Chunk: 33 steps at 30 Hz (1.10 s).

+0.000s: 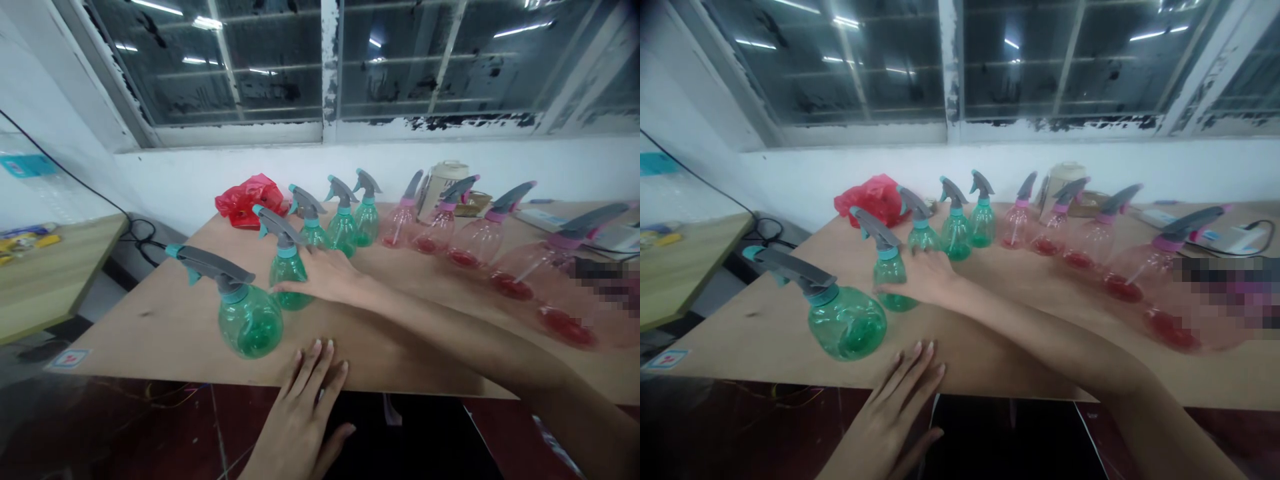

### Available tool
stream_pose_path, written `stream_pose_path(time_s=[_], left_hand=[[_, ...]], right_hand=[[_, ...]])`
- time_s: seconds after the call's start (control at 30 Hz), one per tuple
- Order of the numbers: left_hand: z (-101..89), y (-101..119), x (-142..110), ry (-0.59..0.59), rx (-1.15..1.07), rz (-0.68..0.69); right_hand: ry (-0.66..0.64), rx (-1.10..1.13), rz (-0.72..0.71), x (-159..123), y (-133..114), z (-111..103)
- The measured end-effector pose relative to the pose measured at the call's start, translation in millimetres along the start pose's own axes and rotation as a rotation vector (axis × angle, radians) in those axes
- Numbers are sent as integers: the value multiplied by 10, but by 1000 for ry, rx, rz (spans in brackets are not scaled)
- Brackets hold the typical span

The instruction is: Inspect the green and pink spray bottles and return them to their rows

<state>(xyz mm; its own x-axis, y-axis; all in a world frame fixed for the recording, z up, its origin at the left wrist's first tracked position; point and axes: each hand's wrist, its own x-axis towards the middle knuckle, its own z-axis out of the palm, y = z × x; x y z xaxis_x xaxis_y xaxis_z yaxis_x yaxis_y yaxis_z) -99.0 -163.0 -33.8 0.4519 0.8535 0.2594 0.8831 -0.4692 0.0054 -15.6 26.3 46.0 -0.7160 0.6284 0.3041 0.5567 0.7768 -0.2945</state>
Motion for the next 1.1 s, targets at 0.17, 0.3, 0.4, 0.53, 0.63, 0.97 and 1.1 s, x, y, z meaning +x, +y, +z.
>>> stream_pose_path(time_s=[0.17,0.3,0.4,0.53,0.63,0.97,1.1], left_hand=[[-62,-43,13,-13,-20,20],[-121,-102,13,-31,-63,-8],[-136,-132,16,-34,-92,-18],[-125,-146,35,-39,-73,-13],[-114,-156,64,-36,-92,3],[-78,-177,153,-38,-127,-16],[-56,-159,185,-19,-139,-14]], right_hand=[[-40,-29,15,34,-59,-37],[-55,-16,3,66,-76,-35],[-47,-4,-2,80,-70,-9],[-3,-8,-1,31,-50,-16],[47,22,-20,-58,-25,-96],[91,181,124,-237,306,-382],[216,169,250,-118,498,-323]])
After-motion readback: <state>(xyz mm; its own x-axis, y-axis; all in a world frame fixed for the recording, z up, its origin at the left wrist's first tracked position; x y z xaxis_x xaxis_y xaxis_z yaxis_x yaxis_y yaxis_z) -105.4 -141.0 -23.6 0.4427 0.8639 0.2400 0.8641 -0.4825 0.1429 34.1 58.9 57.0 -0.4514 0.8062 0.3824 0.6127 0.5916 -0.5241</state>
